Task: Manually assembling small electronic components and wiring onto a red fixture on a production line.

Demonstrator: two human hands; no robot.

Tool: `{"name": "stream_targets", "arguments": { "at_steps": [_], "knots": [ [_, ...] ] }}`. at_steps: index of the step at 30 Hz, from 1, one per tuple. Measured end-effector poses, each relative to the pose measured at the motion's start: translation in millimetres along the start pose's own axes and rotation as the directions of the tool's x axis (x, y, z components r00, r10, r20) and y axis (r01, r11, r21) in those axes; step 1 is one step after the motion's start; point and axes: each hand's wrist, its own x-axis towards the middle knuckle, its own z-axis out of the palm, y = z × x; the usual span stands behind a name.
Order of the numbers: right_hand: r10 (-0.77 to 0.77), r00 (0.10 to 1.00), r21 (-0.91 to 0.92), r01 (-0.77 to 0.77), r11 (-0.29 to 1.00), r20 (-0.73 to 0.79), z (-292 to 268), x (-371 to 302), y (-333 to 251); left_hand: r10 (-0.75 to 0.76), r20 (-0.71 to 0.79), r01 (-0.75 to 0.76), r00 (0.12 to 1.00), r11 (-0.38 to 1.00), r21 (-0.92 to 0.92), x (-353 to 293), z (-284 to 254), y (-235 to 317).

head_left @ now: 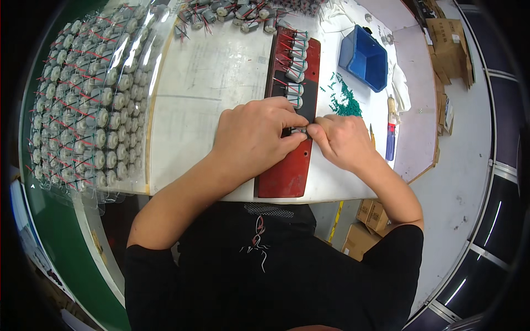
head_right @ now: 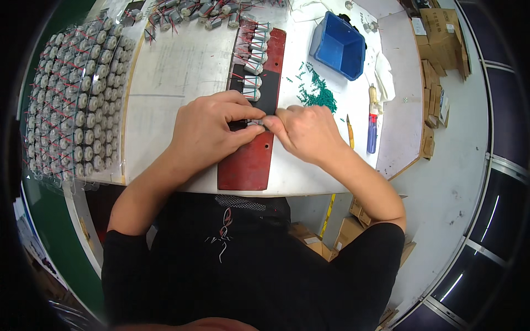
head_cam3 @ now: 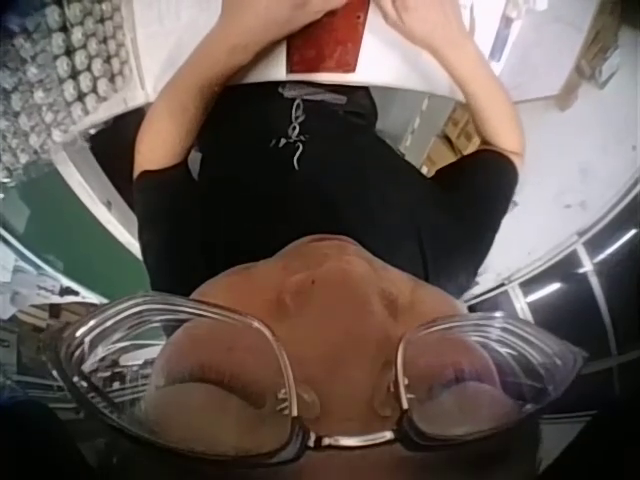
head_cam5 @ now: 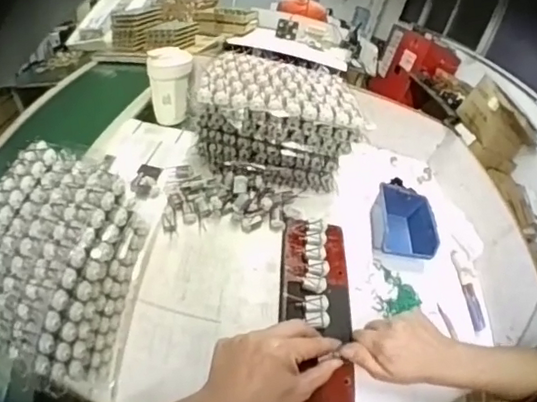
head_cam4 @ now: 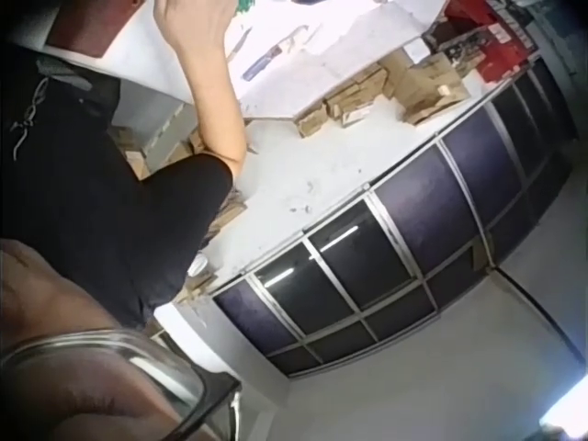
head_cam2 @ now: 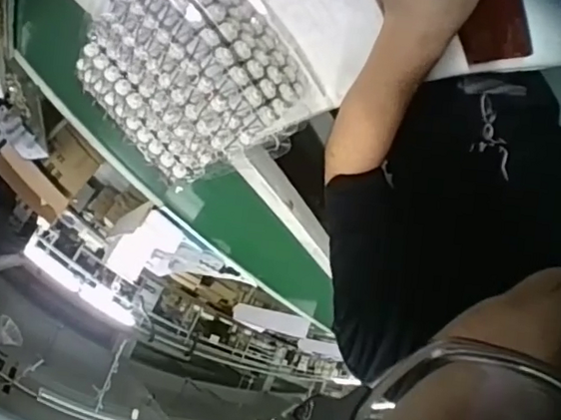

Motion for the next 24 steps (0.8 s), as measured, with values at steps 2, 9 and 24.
{"name": "stream_targets", "arguments": {
  "at_steps": [2,9,24],
  "knots": [
    [0.005,1.000,-0.007,-0.005,1.000,-0.003,-0.2,-1.7,-2.7,0.015,-0.015,-0.015,1.000,1.000,-0.008,-1.0,1.3,-1.5],
    [0.037,0.999,-0.067,-0.037,0.997,0.009,0.1,-4.6,-8.4,-0.003,0.012,0.002,1.000,0.999,0.046,-0.1,-1.1,2.2],
    [0.352,0.870,0.938,0.307,0.159,-0.344,-8.1,3.0,20.3,0.144,0.071,-0.092,0.987,0.870,-0.485,3.7,-30.8,11.3]
  ]
}}
